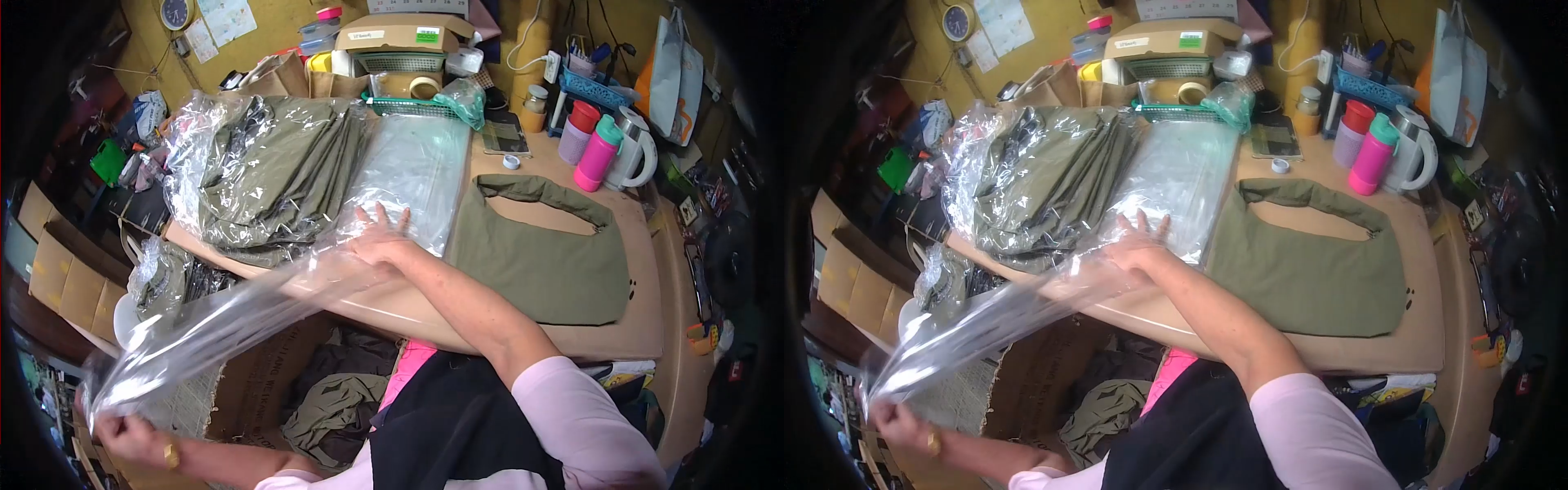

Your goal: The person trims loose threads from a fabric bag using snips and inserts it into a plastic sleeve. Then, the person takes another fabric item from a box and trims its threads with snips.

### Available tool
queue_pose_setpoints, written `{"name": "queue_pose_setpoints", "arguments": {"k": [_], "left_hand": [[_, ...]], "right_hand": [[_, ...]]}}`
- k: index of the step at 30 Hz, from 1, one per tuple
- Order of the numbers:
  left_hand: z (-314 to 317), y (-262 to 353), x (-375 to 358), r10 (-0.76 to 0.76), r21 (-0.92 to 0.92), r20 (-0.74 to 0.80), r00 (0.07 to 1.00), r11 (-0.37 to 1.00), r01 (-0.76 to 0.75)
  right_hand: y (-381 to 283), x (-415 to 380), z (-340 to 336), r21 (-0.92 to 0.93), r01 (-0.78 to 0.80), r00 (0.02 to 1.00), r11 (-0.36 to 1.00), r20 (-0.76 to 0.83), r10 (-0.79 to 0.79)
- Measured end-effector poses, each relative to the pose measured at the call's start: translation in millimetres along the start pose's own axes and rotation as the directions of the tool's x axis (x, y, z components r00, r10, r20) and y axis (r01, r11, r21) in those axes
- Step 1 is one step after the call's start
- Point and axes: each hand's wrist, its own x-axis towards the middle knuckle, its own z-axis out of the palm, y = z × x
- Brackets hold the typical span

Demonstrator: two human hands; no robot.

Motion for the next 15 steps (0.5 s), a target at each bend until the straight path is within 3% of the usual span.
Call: {"name": "queue_pose_setpoints", "arguments": {"k": [1,2,4,6,8,9,10,11,12,13,14,15], "left_hand": [[-37,7,30,0.219,-0.170,-0.117,0.969,0.956,-0.237],[-53,48,45,0.197,-0.161,-0.316,0.928,0.953,-0.257],[-49,80,48,0.157,-0.154,-0.396,0.905,0.960,-0.234],[-16,102,34,0.113,-0.177,-0.335,0.936,0.968,-0.180],[46,133,-7,-0.070,-0.318,-0.109,0.992,0.948,0.032],[82,156,-35,-0.207,-0.412,0.080,0.975,0.884,0.222],[123,183,-74,-0.357,-0.486,0.374,0.856,0.711,0.508],[155,204,-115,-0.366,-0.365,0.669,0.648,0.597,0.714],[183,249,-140,-0.027,-0.427,0.574,0.818,0.843,0.327],[209,288,-169,0.351,-0.437,0.468,0.811,0.889,-0.133],[231,295,-209,0.099,-0.365,0.885,0.456,0.755,0.545],[230,336,-209,0.358,-0.576,0.699,0.619,0.795,0.190]], "right_hand": [[-1,-5,0,0.006,-0.004,1.000,1.000,0.000,0.004],[-2,-9,0,-0.034,0.015,0.999,0.999,-0.037,-0.016],[-6,-6,11,-0.067,0.031,0.996,0.997,-0.076,-0.036],[-16,-6,22,-0.034,0.476,0.877,0.879,-0.048,-0.478],[-42,-64,9,0.124,0.580,0.790,0.805,-0.326,-0.519],[-41,-70,10,0.119,0.582,0.789,0.804,-0.324,-0.523],[-39,-75,12,0.562,0.580,0.806,0.590,-0.291,-0.516],[-35,-83,15,0.875,0.423,0.815,0.237,-0.254,-0.520],[-29,-95,10,0.876,0.421,0.816,0.236,-0.252,-0.519],[-16,-112,0,0.958,0.276,0.881,0.080,-0.219,-0.420],[1,-125,-7,0.986,0.136,0.933,-0.092,-0.158,-0.324],[26,-128,-4,0.969,0.164,0.954,-0.183,-0.203,-0.222]]}}
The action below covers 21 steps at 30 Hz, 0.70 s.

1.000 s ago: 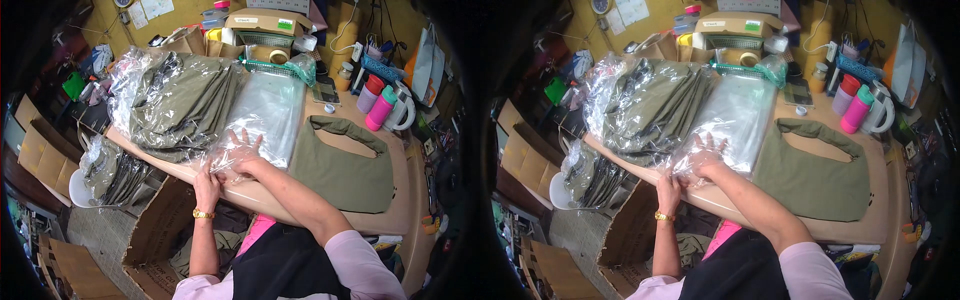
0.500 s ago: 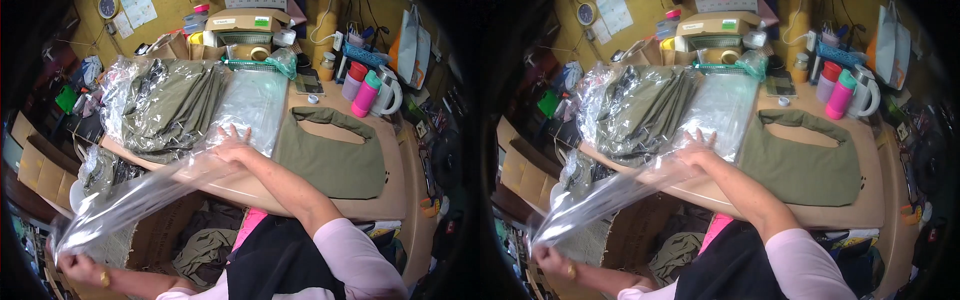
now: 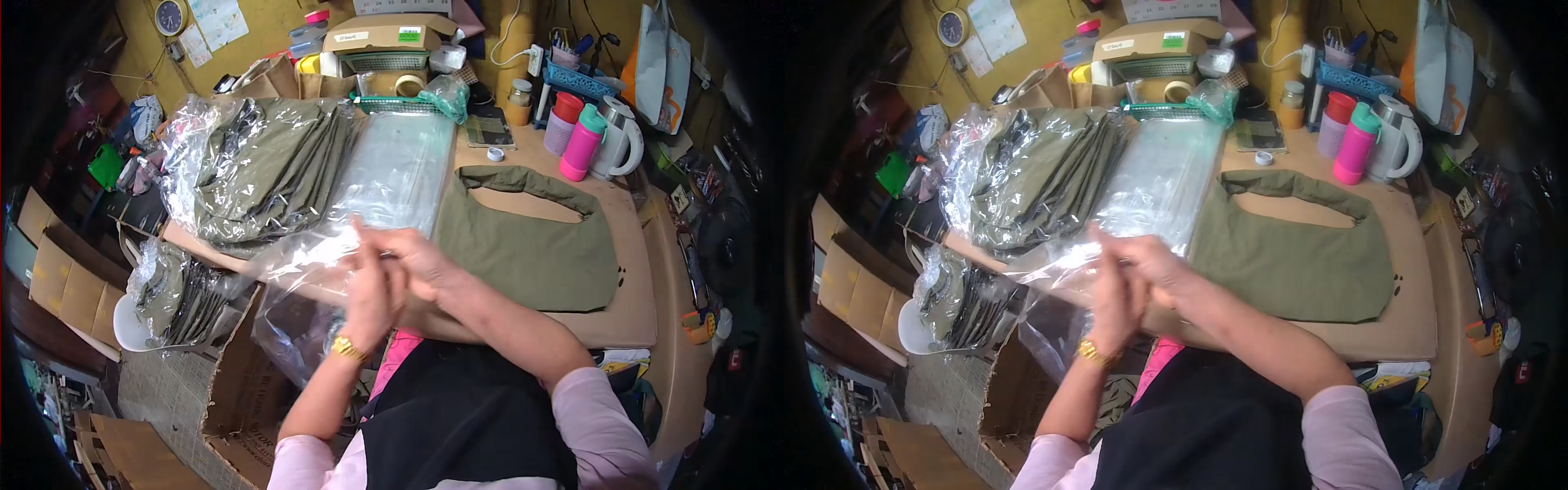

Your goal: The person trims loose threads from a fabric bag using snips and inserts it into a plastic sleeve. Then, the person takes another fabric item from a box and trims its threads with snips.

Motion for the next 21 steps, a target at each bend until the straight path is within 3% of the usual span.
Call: {"name": "queue_pose_setpoints", "arguments": {"k": [1,2,3,4,5,6,7,8,9,10,11,12,13,14,15,17,18,19,20,21], "left_hand": [[21,15,10,0.024,-0.079,0.025,0.999,0.997,-0.022],[32,27,14,-0.054,-0.189,0.218,0.975,0.977,0.096],[28,39,22,0.035,-0.255,0.406,0.913,0.964,0.076],[22,53,35,0.096,-0.253,0.442,0.892,0.967,0.022],[18,67,44,0.151,-0.255,0.483,0.862,0.966,-0.026],[20,75,55,0.251,-0.242,0.284,0.925,0.953,-0.184],[24,80,66,0.347,-0.197,0.078,0.934,0.924,-0.327],[30,83,80,0.407,-0.050,0.044,0.912,0.913,-0.405],[42,75,87,0.409,-0.070,0.049,0.911,0.912,-0.405],[58,60,89,0.297,-0.215,0.336,0.894,0.948,-0.235],[67,50,92,0.213,-0.296,0.601,0.771,0.955,-0.033],[66,48,99,0.078,-0.214,0.854,0.515,0.954,0.211],[65,50,101,0.093,-0.222,0.856,0.509,0.954,0.200],[64,53,96,0.109,-0.239,0.877,0.468,0.944,0.229],[64,54,90,0.123,-0.251,0.899,0.420,0.931,0.265],[66,48,83,0.142,-0.281,0.892,0.429,0.918,0.281],[64,46,79,0.100,-0.249,0.854,0.511,0.941,0.230],[62,42,77,0.065,-0.210,0.803,0.593,0.961,0.180],[62,36,77,0.067,-0.239,0.798,0.599,0.948,0.211],[66,37,70,0.070,-0.240,0.802,0.593,0.947,0.213]], "right_hand": [[1,-8,-27,0.079,0.062,0.993,0.995,-0.105,-0.054],[0,-21,-48,0.080,0.143,0.969,0.987,-0.215,-0.123],[-4,-34,-69,0.064,0.229,0.926,0.971,-0.323,-0.197],[-8,-48,-92,0.051,0.246,0.917,0.968,-0.337,-0.216],[-8,-67,-113,-0.195,0.256,0.879,0.947,-0.361,-0.311],[-11,-81,-122,-0.430,0.237,0.839,0.871,-0.361,-0.406],[-11,-96,-124,-0.434,0.237,0.827,0.869,-0.379,-0.415],[-17,-117,-114,-0.511,0.203,0.858,0.835,-0.318,-0.403],[-23,-134,-108,-0.586,0.169,0.890,0.792,-0.255,-0.379],[-27,-146,-110,-0.596,0.142,0.895,0.790,-0.264,-0.360],[-28,-156,-115,-0.601,0.136,0.890,0.787,-0.275,-0.364],[-29,-166,-120,-0.636,0.223,0.806,0.738,-0.305,-0.507],[-30,-174,-127,-0.672,0.303,0.697,0.676,-0.327,-0.638],[-32,-186,-141,-0.679,0.309,0.662,0.666,-0.349,-0.663],[-36,-198,-149,-0.695,0.293,0.631,0.657,-0.376,-0.678],[-44,-216,-154,-0.686,0.186,0.516,0.704,-0.541,-0.664],[-45,-226,-168,-0.683,0.182,0.508,0.707,-0.550,-0.663],[-46,-237,-189,-0.738,0.050,0.451,0.672,-0.584,-0.675],[-52,-240,-193,-0.771,-0.089,0.393,0.631,-0.609,-0.689],[-57,-244,-193,-0.767,-0.094,0.389,0.635,-0.615,-0.686]]}}
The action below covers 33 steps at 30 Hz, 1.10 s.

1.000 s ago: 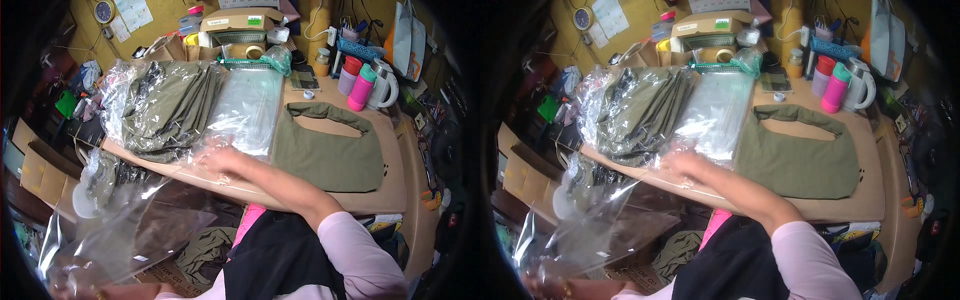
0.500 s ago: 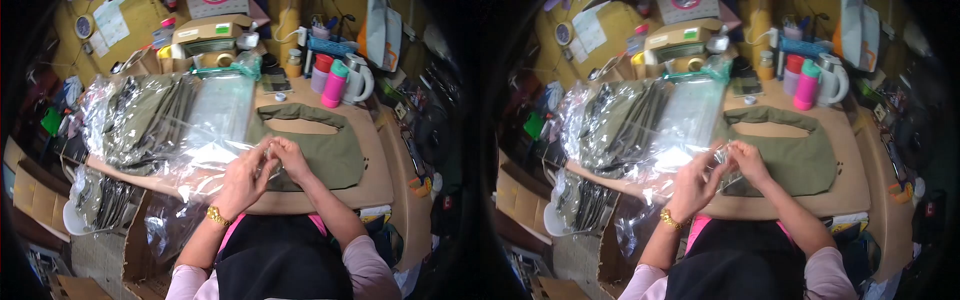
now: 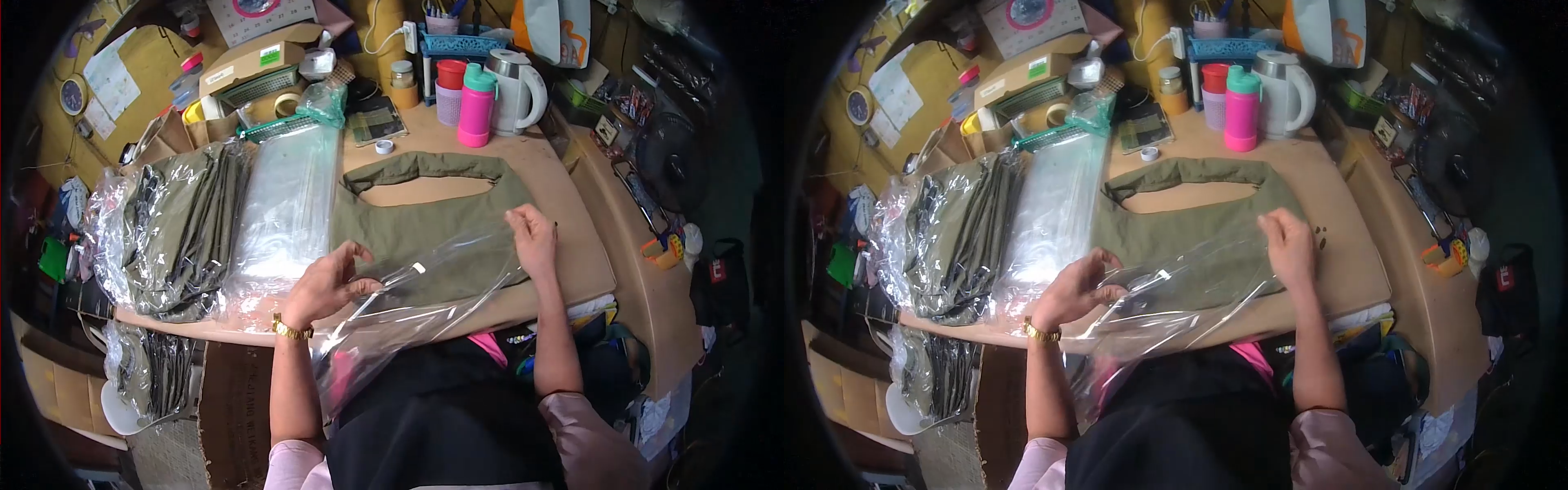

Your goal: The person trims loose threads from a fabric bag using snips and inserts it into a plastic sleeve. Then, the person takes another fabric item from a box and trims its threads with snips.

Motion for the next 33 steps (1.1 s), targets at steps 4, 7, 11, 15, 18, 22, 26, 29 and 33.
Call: {"name": "queue_pose_setpoints", "arguments": {"k": [4,7,11,15,18,22,26,29,33], "left_hand": [[26,7,-4,0.138,-0.002,-0.112,0.984,0.990,-0.139],[40,-2,-2,-0.059,-0.427,-0.106,0.993,0.904,0.008],[40,3,-2,-0.166,-0.277,-0.114,0.979,0.952,0.129],[66,21,3,0.045,-0.105,-0.269,0.962,0.992,-0.076],[59,24,-3,0.114,-0.050,-0.362,0.925,0.989,-0.141],[34,-5,-28,-0.100,-0.129,-0.219,0.971,0.989,0.073],[34,-23,-34,-0.246,-0.505,-0.386,0.889,0.863,0.020],[44,-27,-35,-0.309,-0.571,-0.409,0.859,0.821,0.024],[58,-11,-30,-0.151,-0.477,-0.567,0.810,0.862,-0.174]], "right_hand": [[3,8,-16,-0.497,0.020,0.971,0.868,-0.196,-0.134],[6,9,-21,-0.445,-0.016,0.971,0.895,-0.219,-0.092],[-13,-3,-1,-0.633,0.139,0.942,0.761,-0.153,-0.299],[-68,-49,82,-0.279,0.601,0.798,0.749,0.161,-0.580],[-68,-58,107,-0.156,0.415,0.859,0.896,0.392,-0.330],[-40,-52,116,-0.041,0.308,0.858,0.950,0.444,-0.259],[-42,-53,123,-0.029,0.411,0.848,0.911,0.380,-0.371],[-42,-61,128,-0.072,0.438,0.859,0.896,0.327,-0.394],[-33,-56,125,-0.179,0.390,0.884,0.903,0.347,-0.314]]}}
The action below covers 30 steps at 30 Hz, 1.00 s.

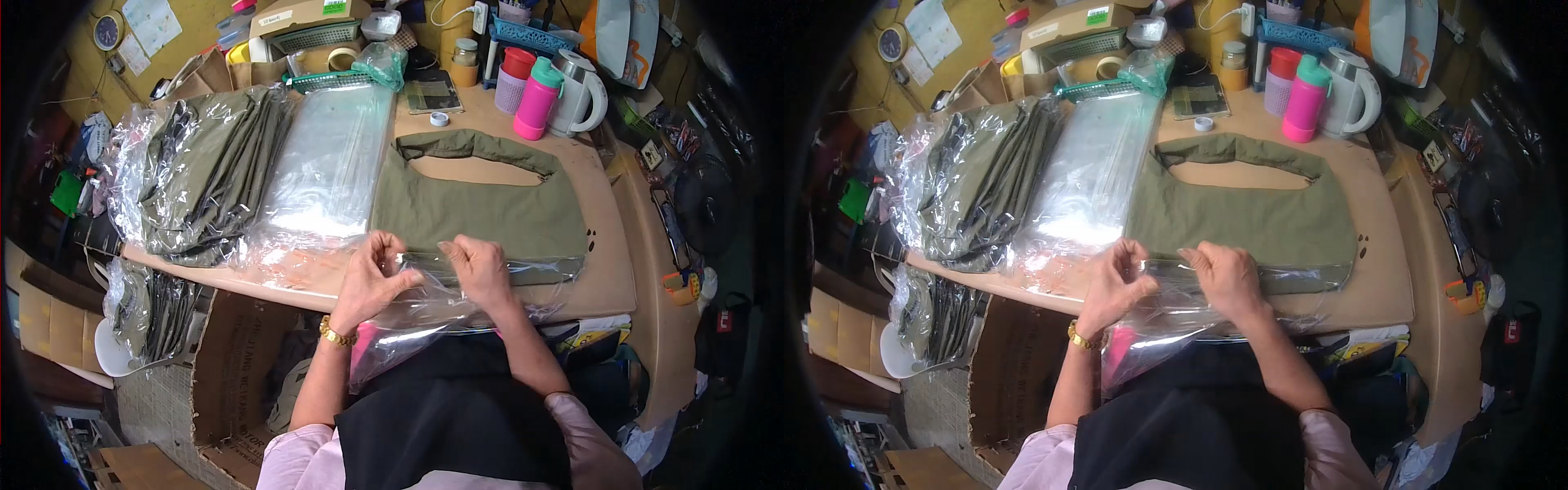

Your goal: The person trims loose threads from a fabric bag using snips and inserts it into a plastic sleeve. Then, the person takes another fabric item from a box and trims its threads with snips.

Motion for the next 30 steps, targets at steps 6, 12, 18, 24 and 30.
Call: {"name": "queue_pose_setpoints", "arguments": {"k": [6,12,18,24,30], "left_hand": [[-27,-30,-6,-0.344,-0.160,0.262,0.902,0.906,0.392],[-1,-18,-8,-0.115,-0.149,-0.046,0.992,0.983,0.107],[-2,-16,-12,-0.214,-0.204,0.061,0.975,0.953,0.222],[-5,-6,-8,0.101,0.010,0.105,0.989,0.995,-0.102],[-1,-2,-11,-0.210,-0.083,0.079,0.975,0.973,0.216]], "right_hand": [[-1,-4,-6,0.263,-0.098,0.983,0.960,0.177,0.051],[-10,-1,-14,-0.197,0.023,0.976,0.980,0.217,0.020],[-38,-7,-6,-0.045,0.215,0.975,0.976,-0.052,-0.217],[-28,-4,-11,0.145,-0.061,0.995,0.987,0.092,0.048],[-19,-8,9,0.127,0.012,1.000,0.992,0.017,-0.014]]}}
